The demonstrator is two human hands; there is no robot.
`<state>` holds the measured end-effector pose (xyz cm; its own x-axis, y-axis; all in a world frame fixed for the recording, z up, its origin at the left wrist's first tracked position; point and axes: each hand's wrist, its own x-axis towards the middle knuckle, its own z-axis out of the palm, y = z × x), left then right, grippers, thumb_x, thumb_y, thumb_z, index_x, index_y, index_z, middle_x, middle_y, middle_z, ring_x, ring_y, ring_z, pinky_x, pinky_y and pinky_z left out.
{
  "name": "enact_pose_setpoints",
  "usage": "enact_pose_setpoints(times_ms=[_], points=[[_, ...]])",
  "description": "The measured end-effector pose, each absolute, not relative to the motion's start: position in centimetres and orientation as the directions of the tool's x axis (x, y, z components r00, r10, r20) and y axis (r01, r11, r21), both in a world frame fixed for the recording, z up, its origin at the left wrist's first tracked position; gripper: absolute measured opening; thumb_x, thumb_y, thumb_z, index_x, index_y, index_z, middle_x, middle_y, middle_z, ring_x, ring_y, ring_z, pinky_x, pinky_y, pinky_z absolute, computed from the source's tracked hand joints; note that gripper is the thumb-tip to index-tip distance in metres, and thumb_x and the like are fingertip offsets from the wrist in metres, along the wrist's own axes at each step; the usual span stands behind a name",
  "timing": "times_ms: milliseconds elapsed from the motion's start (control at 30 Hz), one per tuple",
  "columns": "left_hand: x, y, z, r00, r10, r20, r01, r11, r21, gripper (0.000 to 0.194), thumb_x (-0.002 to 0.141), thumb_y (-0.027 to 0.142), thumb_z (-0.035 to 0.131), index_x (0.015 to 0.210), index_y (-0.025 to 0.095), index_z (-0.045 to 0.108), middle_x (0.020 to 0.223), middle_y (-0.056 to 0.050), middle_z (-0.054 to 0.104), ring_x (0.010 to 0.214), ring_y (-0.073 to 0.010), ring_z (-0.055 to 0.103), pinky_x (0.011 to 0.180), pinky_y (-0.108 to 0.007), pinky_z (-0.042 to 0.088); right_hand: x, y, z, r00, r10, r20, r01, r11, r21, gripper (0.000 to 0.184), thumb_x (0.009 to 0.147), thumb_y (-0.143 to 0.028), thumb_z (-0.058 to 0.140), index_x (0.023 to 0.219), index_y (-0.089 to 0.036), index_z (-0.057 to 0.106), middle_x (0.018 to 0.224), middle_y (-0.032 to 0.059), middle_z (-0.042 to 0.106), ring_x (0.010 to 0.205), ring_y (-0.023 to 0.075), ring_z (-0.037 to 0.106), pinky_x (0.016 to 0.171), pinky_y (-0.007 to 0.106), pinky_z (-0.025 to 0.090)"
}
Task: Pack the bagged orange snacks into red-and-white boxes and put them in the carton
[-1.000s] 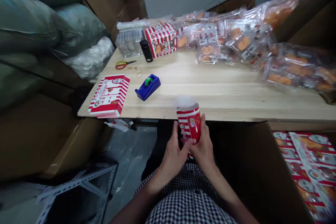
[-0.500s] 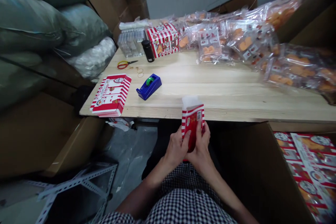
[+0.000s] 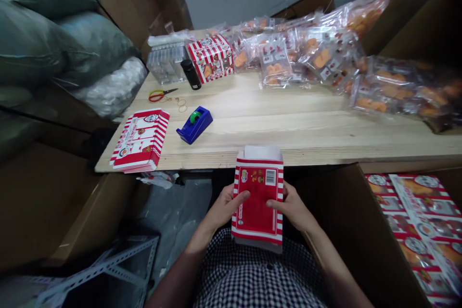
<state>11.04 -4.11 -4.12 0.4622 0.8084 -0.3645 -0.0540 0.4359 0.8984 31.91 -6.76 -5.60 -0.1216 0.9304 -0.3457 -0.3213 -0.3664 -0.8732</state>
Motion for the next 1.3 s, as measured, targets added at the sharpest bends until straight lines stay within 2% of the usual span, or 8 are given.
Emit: enact_pose_setpoints(times_ms=[267,400,600,733,800,1033,1200,1300], points=[[10.8,-2.8,-4.1,0.152,0.988,-0.025,-0.043,0.032,0.999,0.051,0.093,0.04,0.06,0.139,0.023,0.047,0.136,-0.012,0.06,0.118,-0.0229,0.062,0.102,-0.038,0.049,31.0,-7.6,-7.1,-0.041,0.926,-0.375,-0.327,-0.367,-0.871,0.052,0.068,-0.037,0.088,0.112,-0.022,0.064,0.105,0.0064,0.078,0.09,0.026,0.076,0.083,0.042,0.062],[9.8,-2.2,-3.6,0.156,0.988,0.006,-0.023,-0.002,1.0,0.038,0.091,0.036,0.064,0.125,0.02,0.062,0.128,-0.011,0.066,0.113,-0.0224,0.064,0.101,-0.036,0.049,30.8,-8.2,-7.3,-0.096,0.923,-0.373,-0.312,-0.384,-0.869,0.049,0.067,-0.034,0.089,0.108,-0.021,0.066,0.104,0.0063,0.078,0.09,0.0256,0.075,0.082,0.041,0.062],[9.2,-2.5,-3.6,0.175,0.983,-0.061,0.186,0.028,0.982,0.032,0.096,0.041,0.055,0.107,0.018,0.073,0.101,-0.006,0.074,0.086,-0.0184,0.066,0.076,-0.026,0.05,30.5,-8.8,-7.5,-0.175,0.926,-0.336,-0.267,-0.373,-0.889,0.053,0.07,-0.032,0.087,0.117,-0.023,0.064,0.11,0.0055,0.076,0.098,0.0248,0.073,0.088,0.039,0.06],[9.1,-2.1,-4.2,0.196,0.979,-0.063,0.216,0.02,0.976,0.035,0.098,0.041,0.051,0.106,0.017,0.074,0.095,-0.005,0.074,0.086,-0.0185,0.065,0.077,-0.025,0.048,30.8,-8.1,-6.2,-0.02,0.98,-0.196,-0.312,-0.192,-0.93,0.067,0.08,-0.032,0.08,0.14,-0.033,0.05,0.13,0.0044,0.066,0.115,0.0226,0.066,0.102,0.039,0.051],[9.0,-1.8,-4.6,0.205,0.976,-0.07,0.202,0.028,0.979,0.037,0.098,0.043,0.05,0.106,0.016,0.074,0.092,-0.005,0.074,0.083,-0.0183,0.065,0.075,-0.025,0.048,31.2,-7.4,-5.6,0.047,0.989,-0.139,-0.302,-0.119,-0.946,0.059,0.087,-0.034,0.072,0.142,-0.034,0.05,0.136,0.0047,0.062,0.12,0.0223,0.063,0.106,0.04,0.048],[9.1,-1.9,-5.2,0.285,0.956,-0.063,0.148,0.021,0.989,0.04,0.1,0.044,0.046,0.102,0.015,0.074,0.088,-0.005,0.073,0.079,-0.0174,0.063,0.074,-0.025,0.047,32.6,-5.4,-6.1,0.085,0.996,-0.037,-0.054,-0.032,-0.998,0.02,0.089,-0.036,0.069,0.106,-0.026,0.077,0.122,0.007,0.064,0.125,0.0242,0.055,0.105,0.035,0.044],[10.2,-1.9,-6.2,0.24,0.97,-0.043,0.064,0.028,0.998,0.036,0.097,0.042,0.052,0.086,0.015,0.073,0.111,-0.011,0.071,0.104,-0.0231,0.064,0.091,-0.03,0.047,32.4,-4.7,-7.6,0.127,0.976,-0.176,-0.206,-0.147,-0.967,0.02,0.081,-0.04,0.078,0.076,-0.021,0.074,0.114,0.0063,0.069,0.106,0.0234,0.064,0.089,0.032,0.051],[11.3,-2.1,-7.1,0.119,0.988,-0.098,0.012,0.097,0.995,0.033,0.094,0.043,0.057,0.082,0.015,0.071,0.093,-0.008,0.073,0.086,-0.0198,0.066,0.077,-0.027,0.05,31.9,-4.4,-7.8,0.137,0.957,-0.255,-0.3,-0.206,-0.932,0.022,0.077,-0.04,0.081,0.076,-0.02,0.072,0.096,0.0053,0.074,0.081,0.0191,0.068,0.073,0.028,0.053]])
